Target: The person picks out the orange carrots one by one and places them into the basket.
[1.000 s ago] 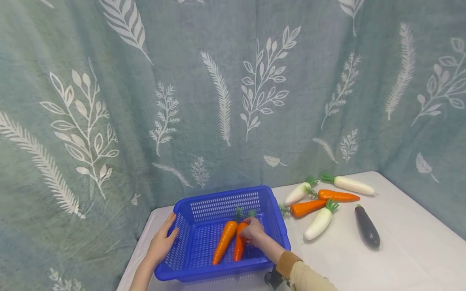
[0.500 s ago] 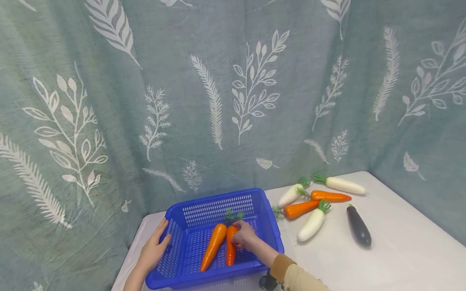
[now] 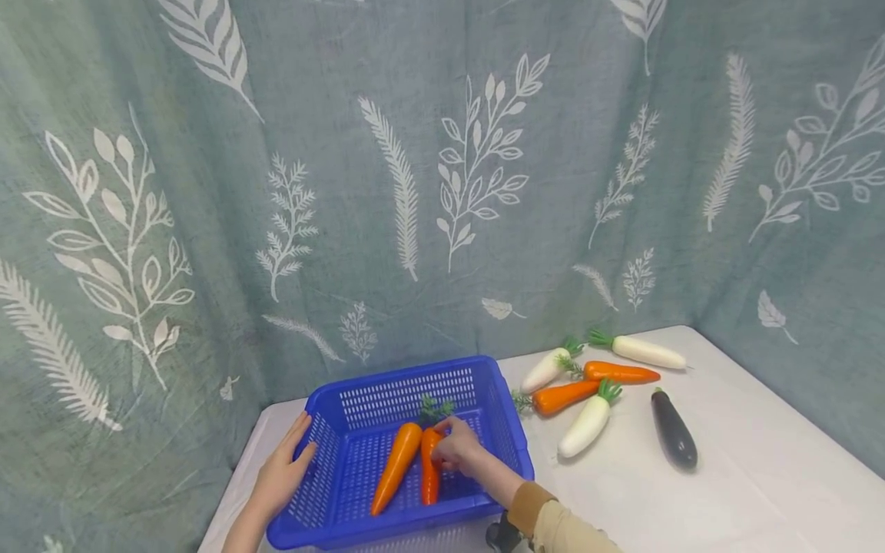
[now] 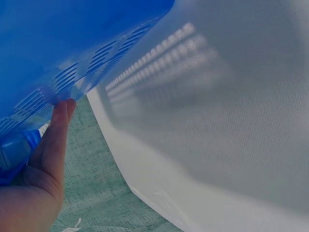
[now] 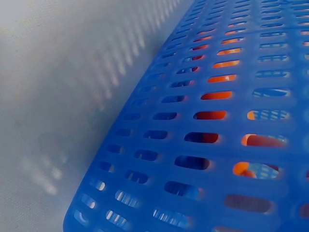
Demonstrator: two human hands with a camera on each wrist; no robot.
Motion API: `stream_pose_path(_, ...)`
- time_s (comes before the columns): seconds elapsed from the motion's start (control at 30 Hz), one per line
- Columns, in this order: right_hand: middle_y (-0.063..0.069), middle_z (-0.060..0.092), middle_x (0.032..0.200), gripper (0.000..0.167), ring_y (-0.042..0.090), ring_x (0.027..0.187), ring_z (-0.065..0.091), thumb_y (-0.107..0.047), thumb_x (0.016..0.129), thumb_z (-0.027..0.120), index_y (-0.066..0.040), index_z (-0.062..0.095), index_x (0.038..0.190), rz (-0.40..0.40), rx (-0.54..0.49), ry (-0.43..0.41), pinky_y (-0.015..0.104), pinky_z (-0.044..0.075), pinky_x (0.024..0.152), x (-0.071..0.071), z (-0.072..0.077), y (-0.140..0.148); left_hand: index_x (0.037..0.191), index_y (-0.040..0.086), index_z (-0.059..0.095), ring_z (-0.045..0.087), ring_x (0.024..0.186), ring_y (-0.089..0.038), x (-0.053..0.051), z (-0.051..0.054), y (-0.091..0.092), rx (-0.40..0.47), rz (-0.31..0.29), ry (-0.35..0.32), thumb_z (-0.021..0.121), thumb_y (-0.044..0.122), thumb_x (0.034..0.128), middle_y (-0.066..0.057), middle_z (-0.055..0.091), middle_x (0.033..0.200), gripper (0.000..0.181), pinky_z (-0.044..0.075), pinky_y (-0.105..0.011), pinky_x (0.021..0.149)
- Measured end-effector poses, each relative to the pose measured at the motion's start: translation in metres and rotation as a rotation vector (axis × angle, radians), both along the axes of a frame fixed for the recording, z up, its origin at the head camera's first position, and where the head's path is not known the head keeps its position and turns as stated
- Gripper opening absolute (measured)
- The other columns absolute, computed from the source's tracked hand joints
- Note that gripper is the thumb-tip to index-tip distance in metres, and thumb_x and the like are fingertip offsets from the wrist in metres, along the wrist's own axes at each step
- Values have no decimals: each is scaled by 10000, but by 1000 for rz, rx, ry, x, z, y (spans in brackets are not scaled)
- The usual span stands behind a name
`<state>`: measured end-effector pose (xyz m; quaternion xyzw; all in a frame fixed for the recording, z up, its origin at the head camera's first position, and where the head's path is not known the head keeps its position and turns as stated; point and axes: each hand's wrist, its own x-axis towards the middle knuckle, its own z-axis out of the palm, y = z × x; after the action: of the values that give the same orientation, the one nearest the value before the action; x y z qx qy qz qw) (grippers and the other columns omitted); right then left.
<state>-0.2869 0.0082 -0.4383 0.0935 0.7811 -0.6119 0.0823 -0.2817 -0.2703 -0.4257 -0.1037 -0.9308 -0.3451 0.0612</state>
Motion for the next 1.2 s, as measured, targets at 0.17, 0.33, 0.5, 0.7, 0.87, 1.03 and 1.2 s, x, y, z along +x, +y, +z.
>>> stream_pose_path(0.17, 179, 562, 1030, 427, 231, 761, 612, 200, 681, 631, 41, 605, 1076, 50, -54, 25, 318, 589, 610, 0, 4, 0, 1445, -145, 305, 228, 1374, -523, -2, 7, 0, -7, -6, 18, 463, 121, 1009, -313, 228, 1527, 534, 229, -670, 1070)
stream_pose_path(0.33, 185, 565, 1100, 450, 216, 741, 607, 194, 694, 636, 39, 593, 1115, 119, -85, 18, 322, 586, 621, -1, 5, 0, 1429, -157, 327, 243, 1365, -528, -2, 8, 1, 3, -8, 51, 475, 104, 1000, -320, 250, 1516, 523, 237, -653, 1075)
stream_pose_path(0.5, 192, 571, 1113, 420, 232, 804, 598, 165, 732, 640, 47, 590, 1131, 162, -68, 12, 383, 588, 668, 1, 2, 0, 1432, -155, 322, 240, 1368, -524, 1, 3, 0, 6, 1, 28, 473, 109, 1001, -318, 242, 1519, 527, 237, -656, 1074)
stream_pose_path(0.7, 131, 586, 1027, 362, 268, 834, 601, 117, 752, 640, 36, 609, 1103, 139, -76, -30, 387, 574, 680, 6, -1, 1, 1430, -157, 322, 243, 1365, -526, 4, -2, 0, 5, 3, 19, 474, 110, 1000, -320, 244, 1517, 528, 238, -666, 1066)
stream_pose_path(0.87, 142, 604, 988, 299, 325, 904, 611, 72, 787, 649, 41, 616, 1082, 106, -89, -58, 450, 571, 737, 6, 1, 2, 1426, -160, 327, 247, 1365, -524, 2, -3, 0, 4, 2, 28, 476, 104, 996, -320, 250, 1514, 527, 240, -663, 1068)
stream_pose_path(1.03, 132, 624, 945, 226, 332, 900, 616, 34, 819, 649, 32, 625, 1044, 76, -109, -75, 479, 563, 767, 8, 4, 3, 1441, -144, 315, 247, 1372, -510, 0, -1, 1, -9, 9, 10, 464, 110, 1003, -304, 237, 1527, 528, 238, -659, 1073)
stream_pose_path(1.2, 131, 621, 895, 194, 310, 850, 612, -2, 829, 637, 17, 615, 1020, 73, -118, -90, 488, 557, 775, 9, 6, 6, 1430, -150, 330, 266, 1364, -509, 0, 2, 2, -22, 14, 25, 472, 103, 1001, -307, 253, 1519, 518, 261, -654, 1068)
